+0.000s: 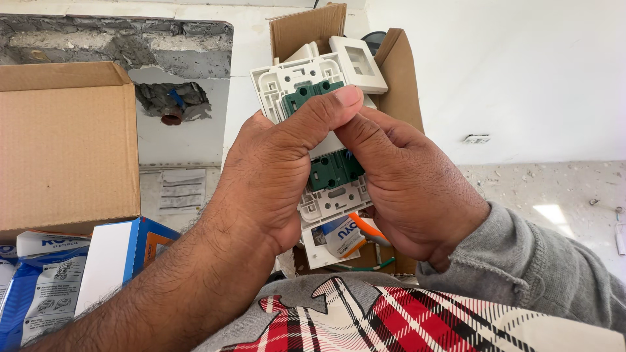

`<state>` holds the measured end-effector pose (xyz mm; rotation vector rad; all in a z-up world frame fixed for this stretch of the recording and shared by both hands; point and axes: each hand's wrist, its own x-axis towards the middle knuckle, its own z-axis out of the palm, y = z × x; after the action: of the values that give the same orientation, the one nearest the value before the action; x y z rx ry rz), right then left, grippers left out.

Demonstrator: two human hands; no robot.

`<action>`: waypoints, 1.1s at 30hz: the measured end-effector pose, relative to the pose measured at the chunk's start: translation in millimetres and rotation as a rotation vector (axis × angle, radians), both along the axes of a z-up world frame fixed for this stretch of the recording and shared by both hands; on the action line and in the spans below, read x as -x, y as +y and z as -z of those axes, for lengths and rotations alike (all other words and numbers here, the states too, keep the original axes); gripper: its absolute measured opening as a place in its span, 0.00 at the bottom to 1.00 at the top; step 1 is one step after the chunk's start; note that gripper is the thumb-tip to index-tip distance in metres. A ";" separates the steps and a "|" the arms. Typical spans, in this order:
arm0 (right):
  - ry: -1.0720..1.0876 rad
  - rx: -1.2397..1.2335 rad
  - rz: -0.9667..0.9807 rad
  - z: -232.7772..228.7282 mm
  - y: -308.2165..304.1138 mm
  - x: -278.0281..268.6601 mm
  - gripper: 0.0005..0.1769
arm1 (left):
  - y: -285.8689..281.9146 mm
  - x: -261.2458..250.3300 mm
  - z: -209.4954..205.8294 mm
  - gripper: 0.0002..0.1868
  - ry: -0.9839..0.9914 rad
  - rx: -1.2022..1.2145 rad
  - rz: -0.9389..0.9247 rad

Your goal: The person strips the insulation from a blue wire using pliers, then inserts the wire into the terminal of a white electrical switch module. They repeat this process for a second switch module, securing the wire in place.

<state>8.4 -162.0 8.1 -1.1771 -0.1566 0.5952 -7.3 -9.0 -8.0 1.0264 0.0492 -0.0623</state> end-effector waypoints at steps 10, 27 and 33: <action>0.069 -0.304 -0.206 1.3 -9.1 -13.4 0.23 | 9.7 -18.9 -4.1 0.31 0.123 0.198 0.101; 0.143 -0.332 -0.226 24.0 -33.9 6.8 0.25 | -1.8 -4.3 1.8 0.35 0.053 0.136 0.247; 0.099 -0.245 -0.225 23.7 -34.9 1.9 0.27 | -0.3 3.3 3.9 0.44 -0.036 -0.101 0.162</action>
<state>6.5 -196.9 -15.6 -0.8964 -0.2719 0.8070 -10.6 -9.3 -11.9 1.1307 -0.0638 -0.1904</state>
